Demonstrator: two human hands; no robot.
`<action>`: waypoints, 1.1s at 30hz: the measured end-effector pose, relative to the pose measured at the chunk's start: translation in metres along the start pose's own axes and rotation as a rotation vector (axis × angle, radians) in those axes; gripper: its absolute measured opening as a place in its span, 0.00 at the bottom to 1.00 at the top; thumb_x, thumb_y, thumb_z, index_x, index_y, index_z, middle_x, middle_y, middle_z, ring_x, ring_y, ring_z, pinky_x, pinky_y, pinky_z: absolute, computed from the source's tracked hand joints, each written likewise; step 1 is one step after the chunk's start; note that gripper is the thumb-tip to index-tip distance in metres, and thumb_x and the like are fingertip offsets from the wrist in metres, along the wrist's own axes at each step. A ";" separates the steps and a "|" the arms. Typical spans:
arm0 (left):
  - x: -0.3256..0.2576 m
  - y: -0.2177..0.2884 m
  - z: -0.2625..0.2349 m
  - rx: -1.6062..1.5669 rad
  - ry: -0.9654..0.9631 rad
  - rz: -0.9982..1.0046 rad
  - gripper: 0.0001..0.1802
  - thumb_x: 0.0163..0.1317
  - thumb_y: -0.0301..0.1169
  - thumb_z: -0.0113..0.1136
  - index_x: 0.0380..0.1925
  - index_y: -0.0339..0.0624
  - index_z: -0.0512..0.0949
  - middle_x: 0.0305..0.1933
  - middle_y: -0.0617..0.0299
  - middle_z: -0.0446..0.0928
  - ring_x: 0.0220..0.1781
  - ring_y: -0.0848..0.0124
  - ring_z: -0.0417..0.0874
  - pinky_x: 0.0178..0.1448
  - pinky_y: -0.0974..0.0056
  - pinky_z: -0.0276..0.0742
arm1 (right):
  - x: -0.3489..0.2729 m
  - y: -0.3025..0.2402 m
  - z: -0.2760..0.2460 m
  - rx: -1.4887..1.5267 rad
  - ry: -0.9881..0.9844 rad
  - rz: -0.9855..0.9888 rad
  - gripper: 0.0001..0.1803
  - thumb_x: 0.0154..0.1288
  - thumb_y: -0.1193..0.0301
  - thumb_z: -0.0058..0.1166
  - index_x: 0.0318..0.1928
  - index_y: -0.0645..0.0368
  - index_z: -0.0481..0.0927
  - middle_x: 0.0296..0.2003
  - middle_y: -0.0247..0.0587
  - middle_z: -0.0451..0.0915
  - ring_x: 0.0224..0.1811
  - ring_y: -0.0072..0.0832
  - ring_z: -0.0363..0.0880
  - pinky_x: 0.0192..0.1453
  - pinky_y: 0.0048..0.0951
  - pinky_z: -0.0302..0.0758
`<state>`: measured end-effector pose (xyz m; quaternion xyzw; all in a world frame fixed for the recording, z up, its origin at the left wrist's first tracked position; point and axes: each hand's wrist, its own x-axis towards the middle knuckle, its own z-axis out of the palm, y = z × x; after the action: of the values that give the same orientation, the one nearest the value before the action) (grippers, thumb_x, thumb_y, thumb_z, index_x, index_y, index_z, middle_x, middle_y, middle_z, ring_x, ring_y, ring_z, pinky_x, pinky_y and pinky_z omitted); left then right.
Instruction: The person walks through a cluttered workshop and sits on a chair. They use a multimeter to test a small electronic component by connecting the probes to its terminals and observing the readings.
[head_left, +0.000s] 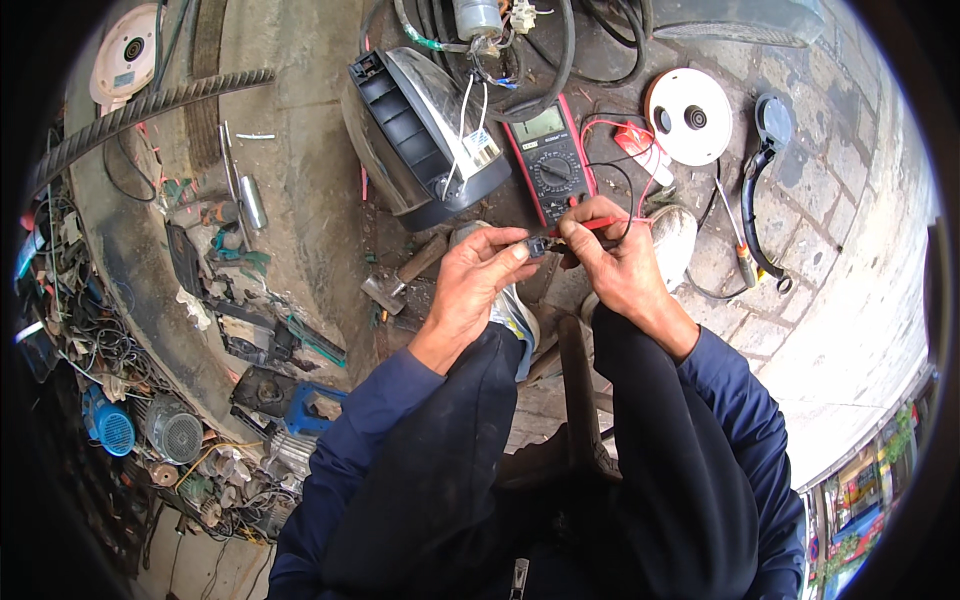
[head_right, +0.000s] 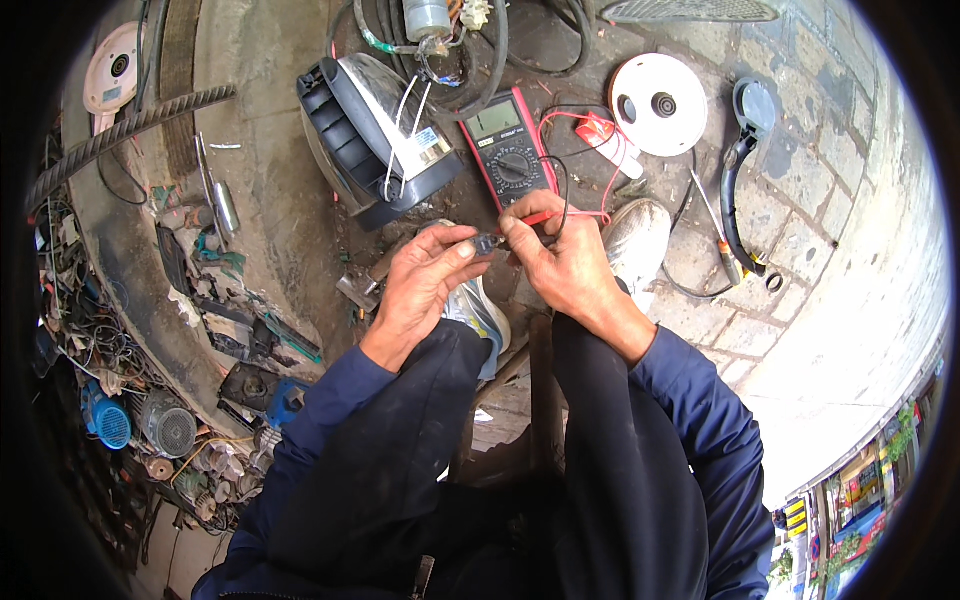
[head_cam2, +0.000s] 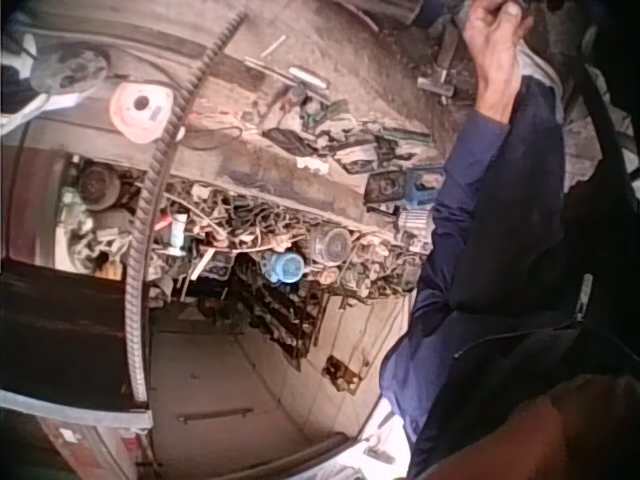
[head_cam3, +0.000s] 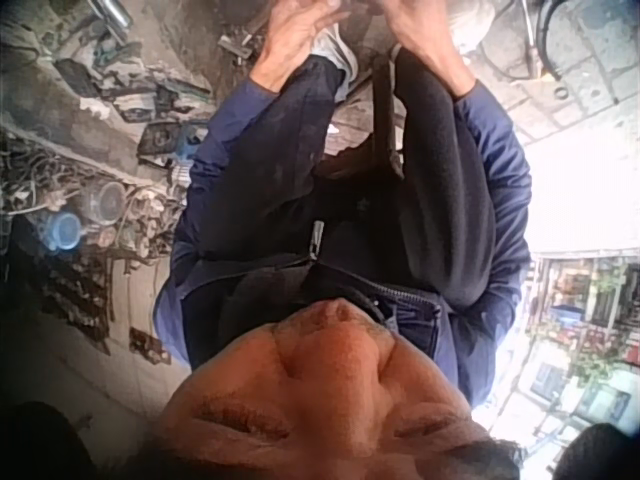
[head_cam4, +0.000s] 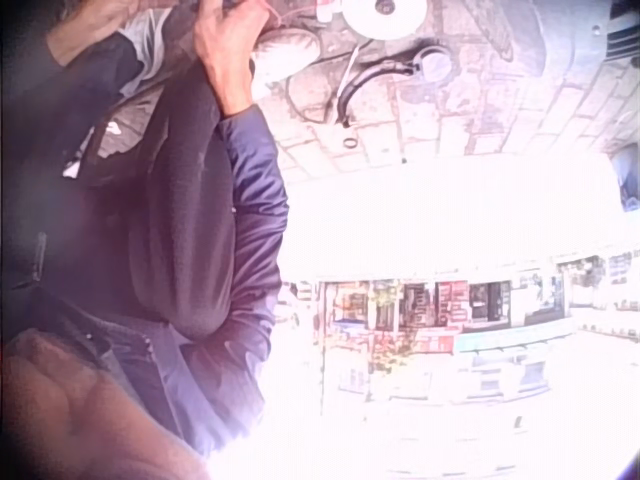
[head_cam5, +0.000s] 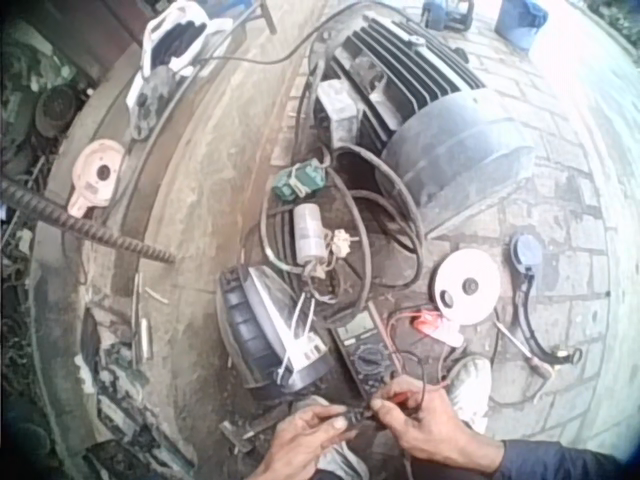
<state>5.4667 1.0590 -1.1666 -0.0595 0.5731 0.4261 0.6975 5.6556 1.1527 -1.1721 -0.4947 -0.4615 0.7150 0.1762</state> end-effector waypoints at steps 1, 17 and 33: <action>0.000 0.000 0.000 -0.012 -0.006 0.010 0.13 0.70 0.24 0.65 0.52 0.34 0.78 0.49 0.56 0.84 0.50 0.67 0.88 0.57 0.63 0.87 | 0.000 0.000 0.000 -0.002 -0.002 -0.010 0.06 0.75 0.73 0.58 0.42 0.64 0.81 0.29 0.34 0.82 0.30 0.16 0.77 0.35 0.24 0.75; -0.001 0.000 0.000 0.038 0.020 0.005 0.12 0.70 0.23 0.64 0.52 0.34 0.79 0.52 0.54 0.83 0.53 0.62 0.88 0.60 0.58 0.86 | 0.000 0.002 0.001 0.030 0.016 0.055 0.10 0.77 0.70 0.56 0.41 0.66 0.80 0.25 0.34 0.82 0.26 0.16 0.80 0.31 0.24 0.76; -0.001 0.000 -0.002 0.016 0.006 0.018 0.12 0.70 0.22 0.64 0.52 0.35 0.78 0.52 0.54 0.83 0.54 0.62 0.87 0.61 0.59 0.86 | -0.001 0.003 0.000 0.146 -0.004 0.090 0.09 0.78 0.70 0.57 0.43 0.64 0.81 0.30 0.34 0.83 0.29 0.18 0.82 0.35 0.24 0.78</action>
<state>5.4656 1.0569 -1.1661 -0.0500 0.5790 0.4277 0.6923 5.6563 1.1506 -1.1737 -0.4995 -0.3859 0.7548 0.1786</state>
